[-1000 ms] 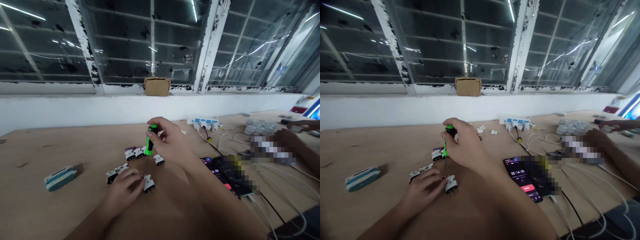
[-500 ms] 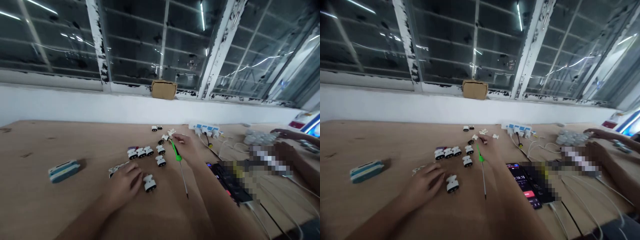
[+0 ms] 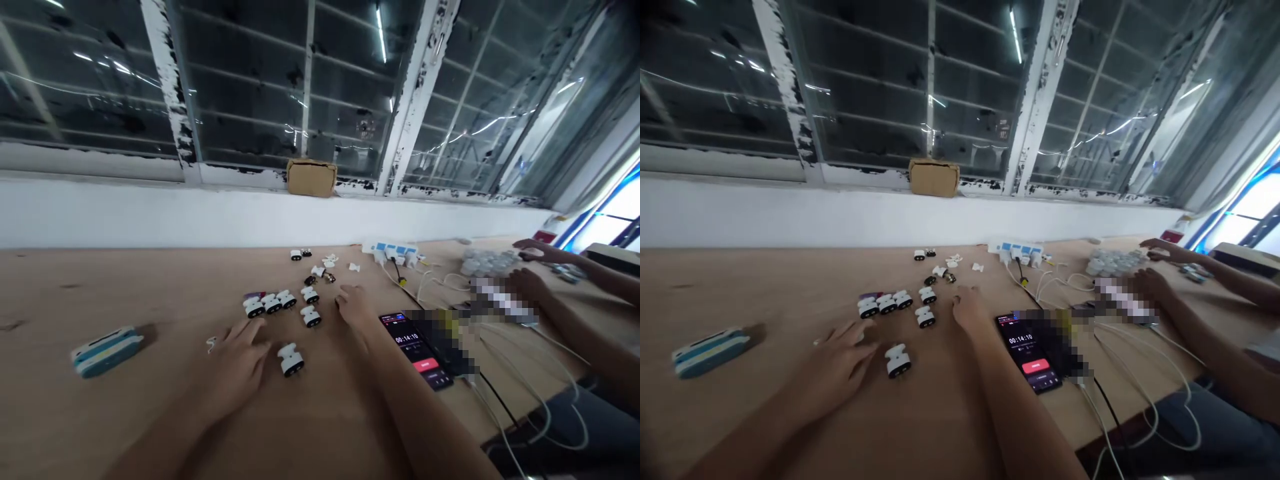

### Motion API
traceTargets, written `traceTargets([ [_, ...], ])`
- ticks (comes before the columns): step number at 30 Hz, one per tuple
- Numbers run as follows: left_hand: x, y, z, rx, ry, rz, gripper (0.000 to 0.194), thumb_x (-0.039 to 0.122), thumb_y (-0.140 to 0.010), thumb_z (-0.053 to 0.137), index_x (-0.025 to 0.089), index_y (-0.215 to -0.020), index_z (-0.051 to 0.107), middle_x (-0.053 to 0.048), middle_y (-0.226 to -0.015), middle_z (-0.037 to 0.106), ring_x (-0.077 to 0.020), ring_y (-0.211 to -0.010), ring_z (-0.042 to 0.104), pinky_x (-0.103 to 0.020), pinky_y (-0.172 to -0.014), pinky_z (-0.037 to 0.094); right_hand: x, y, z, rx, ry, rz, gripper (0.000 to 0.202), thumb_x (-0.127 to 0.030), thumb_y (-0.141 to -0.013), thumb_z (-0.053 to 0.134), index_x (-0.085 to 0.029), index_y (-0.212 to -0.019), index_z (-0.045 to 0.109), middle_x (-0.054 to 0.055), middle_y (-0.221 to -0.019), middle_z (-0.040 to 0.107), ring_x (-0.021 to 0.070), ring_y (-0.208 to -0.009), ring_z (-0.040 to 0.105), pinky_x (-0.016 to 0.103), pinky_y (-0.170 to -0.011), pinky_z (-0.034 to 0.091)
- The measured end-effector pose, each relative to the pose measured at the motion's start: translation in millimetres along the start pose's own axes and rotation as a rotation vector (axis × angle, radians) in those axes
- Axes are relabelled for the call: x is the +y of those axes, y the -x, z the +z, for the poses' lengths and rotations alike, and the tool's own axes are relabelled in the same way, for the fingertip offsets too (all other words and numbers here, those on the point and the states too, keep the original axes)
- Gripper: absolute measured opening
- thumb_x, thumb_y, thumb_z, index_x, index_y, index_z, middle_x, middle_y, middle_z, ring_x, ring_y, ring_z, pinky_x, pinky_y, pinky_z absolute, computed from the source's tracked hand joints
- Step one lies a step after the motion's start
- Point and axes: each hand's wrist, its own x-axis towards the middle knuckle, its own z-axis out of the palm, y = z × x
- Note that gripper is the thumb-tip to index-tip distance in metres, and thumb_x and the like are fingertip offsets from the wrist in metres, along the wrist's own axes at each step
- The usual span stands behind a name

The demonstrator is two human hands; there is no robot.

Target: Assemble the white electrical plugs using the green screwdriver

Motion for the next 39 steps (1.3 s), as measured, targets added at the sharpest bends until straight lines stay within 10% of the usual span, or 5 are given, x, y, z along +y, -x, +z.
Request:
traceTargets([
  [5,0.7,1.0,0.2,-0.052,-0.013,-0.004,0.035,0.021,-0.098,0.051,0.027,-0.099,0.085,-0.016,-0.135,0.066,-0.0408,-0.123,0.061,-0.063,-0.098,0.053,-29.8,28.1,-11.0,0.024,-0.029,-0.073,0.034,-0.021,-0.102,0.053,-0.014,-0.131,0.068,0.023,-0.137,0.063,0.0334,-0.119,0.066,0.046,-0.100,0.053],
  [14,-13.3,1.7,18.4,-0.021,0.010,0.035,0.034,0.021,-0.093,0.055,0.032,-0.109,0.083,-0.013,-0.135,0.070,-0.0410,-0.123,0.063,-0.058,-0.099,0.051,-70.6,82.3,-11.2,-0.269,-0.178,-0.775,0.030,-0.038,-0.095,0.072,-0.021,-0.119,0.074,0.008,-0.125,0.071,0.0210,-0.116,0.066,0.030,-0.101,0.052],
  [22,3.9,-1.1,-0.2,-0.141,-0.066,-0.037,0.033,0.014,-0.094,0.053,0.025,-0.101,0.083,-0.017,-0.145,0.064,-0.0436,-0.131,0.058,-0.063,-0.099,0.047,-61.0,84.5,-12.1,-0.367,-0.240,-0.768,0.050,-0.021,-0.088,0.072,-0.020,-0.138,0.067,0.012,-0.147,0.066,0.0287,-0.134,0.062,0.039,-0.114,0.049],
  [33,3.4,1.6,-7.3,-0.092,0.019,-0.080,0.039,0.022,-0.097,0.052,0.024,-0.132,0.070,-0.016,-0.138,0.066,-0.0387,-0.127,0.060,-0.057,-0.100,0.046,-60.5,83.1,-3.9,-0.365,-0.248,-0.732,0.034,-0.014,-0.089,0.069,-0.021,-0.121,0.073,0.009,-0.123,0.077,0.0270,-0.118,0.069,0.039,-0.104,0.051],
  [39,16.5,8.0,-4.6,-0.025,0.296,0.056,0.074,0.017,-0.083,0.064,0.027,-0.154,0.044,-0.011,-0.144,0.066,-0.0327,-0.128,0.063,-0.049,-0.108,0.047,-58.4,83.0,-0.9,-0.391,-0.375,-0.697,0.050,-0.012,-0.087,0.073,-0.024,-0.135,0.067,0.008,-0.142,0.067,0.0250,-0.135,0.058,0.038,-0.116,0.044],
])
